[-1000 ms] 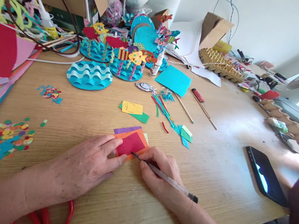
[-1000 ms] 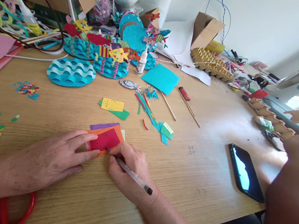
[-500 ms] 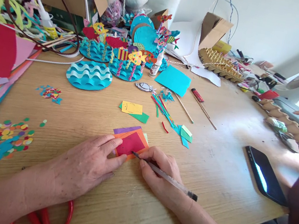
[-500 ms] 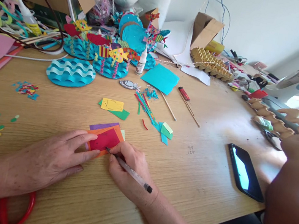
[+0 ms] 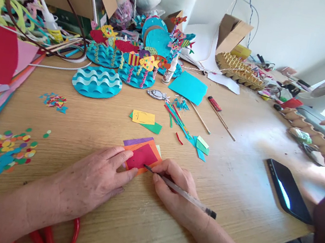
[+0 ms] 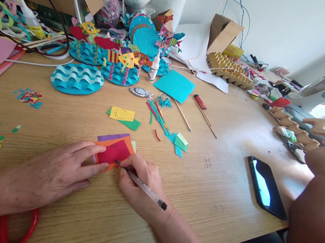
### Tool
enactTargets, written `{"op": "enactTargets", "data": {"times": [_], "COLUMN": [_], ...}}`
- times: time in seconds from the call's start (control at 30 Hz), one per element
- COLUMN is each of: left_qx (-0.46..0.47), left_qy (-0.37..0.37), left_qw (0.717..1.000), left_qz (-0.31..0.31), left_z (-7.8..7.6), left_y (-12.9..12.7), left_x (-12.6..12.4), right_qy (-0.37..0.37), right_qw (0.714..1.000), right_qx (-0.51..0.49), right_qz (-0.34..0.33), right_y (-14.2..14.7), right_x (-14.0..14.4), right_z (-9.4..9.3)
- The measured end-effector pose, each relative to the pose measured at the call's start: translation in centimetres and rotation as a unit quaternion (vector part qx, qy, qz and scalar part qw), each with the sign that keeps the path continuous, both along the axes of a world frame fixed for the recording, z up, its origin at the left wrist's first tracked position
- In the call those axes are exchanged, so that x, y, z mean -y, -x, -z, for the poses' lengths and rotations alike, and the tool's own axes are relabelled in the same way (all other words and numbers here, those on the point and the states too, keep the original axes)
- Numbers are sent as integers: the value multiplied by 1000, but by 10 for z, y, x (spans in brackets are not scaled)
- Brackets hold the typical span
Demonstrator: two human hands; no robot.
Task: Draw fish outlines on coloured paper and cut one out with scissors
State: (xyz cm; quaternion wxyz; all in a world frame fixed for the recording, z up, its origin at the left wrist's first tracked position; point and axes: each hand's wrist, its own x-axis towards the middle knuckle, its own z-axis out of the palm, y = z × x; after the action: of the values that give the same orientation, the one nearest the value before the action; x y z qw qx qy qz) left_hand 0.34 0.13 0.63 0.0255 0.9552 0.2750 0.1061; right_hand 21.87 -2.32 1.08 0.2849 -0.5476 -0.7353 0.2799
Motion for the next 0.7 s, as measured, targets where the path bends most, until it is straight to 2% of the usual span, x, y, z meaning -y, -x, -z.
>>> {"op": "enactTargets", "data": {"times": [0.23, 0.5, 0.7], "left_qx": [-11, 16, 22], "left_qy": [-5, 16, 10], "left_qw": [1000, 1000, 1000], "left_qz": [3, -4, -7], "left_z": [0, 2, 6], "left_y": [0, 0, 2], "left_x": [0, 0, 1], "right_qy": [-12, -2, -4], "right_qw": [1000, 1000, 1000], "right_qx": [2, -14, -9], "right_qz": [-10, 22, 20], "right_y": [-1, -1, 0], "right_x": [0, 0, -1], "right_z": [3, -1, 0]}}
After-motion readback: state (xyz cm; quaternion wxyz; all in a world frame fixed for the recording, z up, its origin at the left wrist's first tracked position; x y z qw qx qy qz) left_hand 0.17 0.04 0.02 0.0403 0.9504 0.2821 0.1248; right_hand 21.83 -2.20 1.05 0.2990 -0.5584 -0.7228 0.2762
